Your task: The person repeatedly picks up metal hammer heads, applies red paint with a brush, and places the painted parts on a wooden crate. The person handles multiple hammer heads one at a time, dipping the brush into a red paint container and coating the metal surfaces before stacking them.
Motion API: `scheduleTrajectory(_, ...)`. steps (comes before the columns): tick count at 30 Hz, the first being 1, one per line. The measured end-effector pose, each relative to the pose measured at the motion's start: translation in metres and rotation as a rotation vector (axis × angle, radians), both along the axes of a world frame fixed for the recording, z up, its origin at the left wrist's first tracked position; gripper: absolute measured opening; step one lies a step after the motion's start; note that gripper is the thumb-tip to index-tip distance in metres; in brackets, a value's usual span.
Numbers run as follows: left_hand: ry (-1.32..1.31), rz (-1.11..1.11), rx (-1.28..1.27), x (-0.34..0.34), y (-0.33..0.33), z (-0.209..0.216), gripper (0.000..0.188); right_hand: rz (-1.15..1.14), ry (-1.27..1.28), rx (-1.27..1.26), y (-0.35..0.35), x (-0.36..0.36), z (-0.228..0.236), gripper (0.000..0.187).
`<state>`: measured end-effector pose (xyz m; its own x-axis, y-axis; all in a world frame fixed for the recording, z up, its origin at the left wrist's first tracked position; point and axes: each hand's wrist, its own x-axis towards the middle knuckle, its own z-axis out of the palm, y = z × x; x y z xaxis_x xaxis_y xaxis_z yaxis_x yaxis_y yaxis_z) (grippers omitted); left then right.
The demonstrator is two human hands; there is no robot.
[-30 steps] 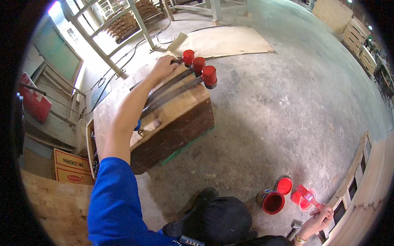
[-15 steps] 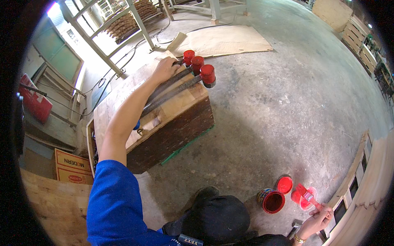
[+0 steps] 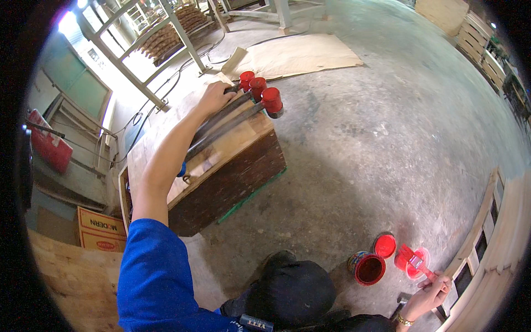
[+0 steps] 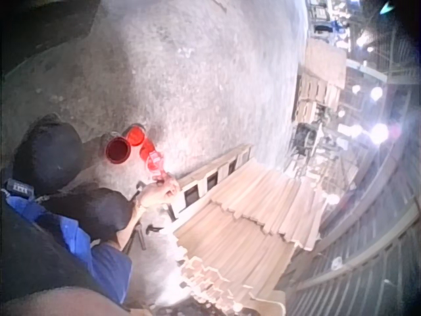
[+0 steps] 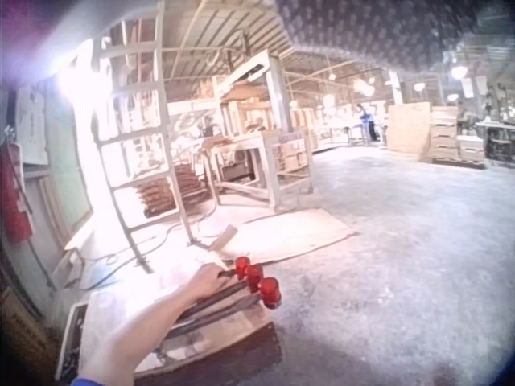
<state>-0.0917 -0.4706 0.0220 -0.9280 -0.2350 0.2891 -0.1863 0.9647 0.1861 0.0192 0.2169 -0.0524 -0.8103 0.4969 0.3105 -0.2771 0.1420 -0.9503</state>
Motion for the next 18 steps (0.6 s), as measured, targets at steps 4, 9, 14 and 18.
scheduleTrajectory(4, -0.005, 0.039, 0.002, 0.006, 0.0, -0.002, 0.035, -0.006, 0.012, -0.017, -0.004, 0.005, -0.001, 0.017)
scheduleTrajectory(9, 0.026, 0.054, -0.087, 0.011, -0.014, 0.013, 0.036, -0.024, -0.01, -0.081, -0.02, 0.013, -0.006, 0.016)
scheduleTrajectory(14, 0.264, -0.236, 0.912, -0.037, 0.056, 0.026, 0.024, -0.346, -0.084, -0.02, 0.016, 0.026, 0.021, 0.013)
scheduleTrajectory(18, 0.393, -0.461, -0.051, 0.002, 0.141, -0.009, 0.022, -0.479, -0.273, 0.057, 0.028, 0.027, 0.04, 0.016)
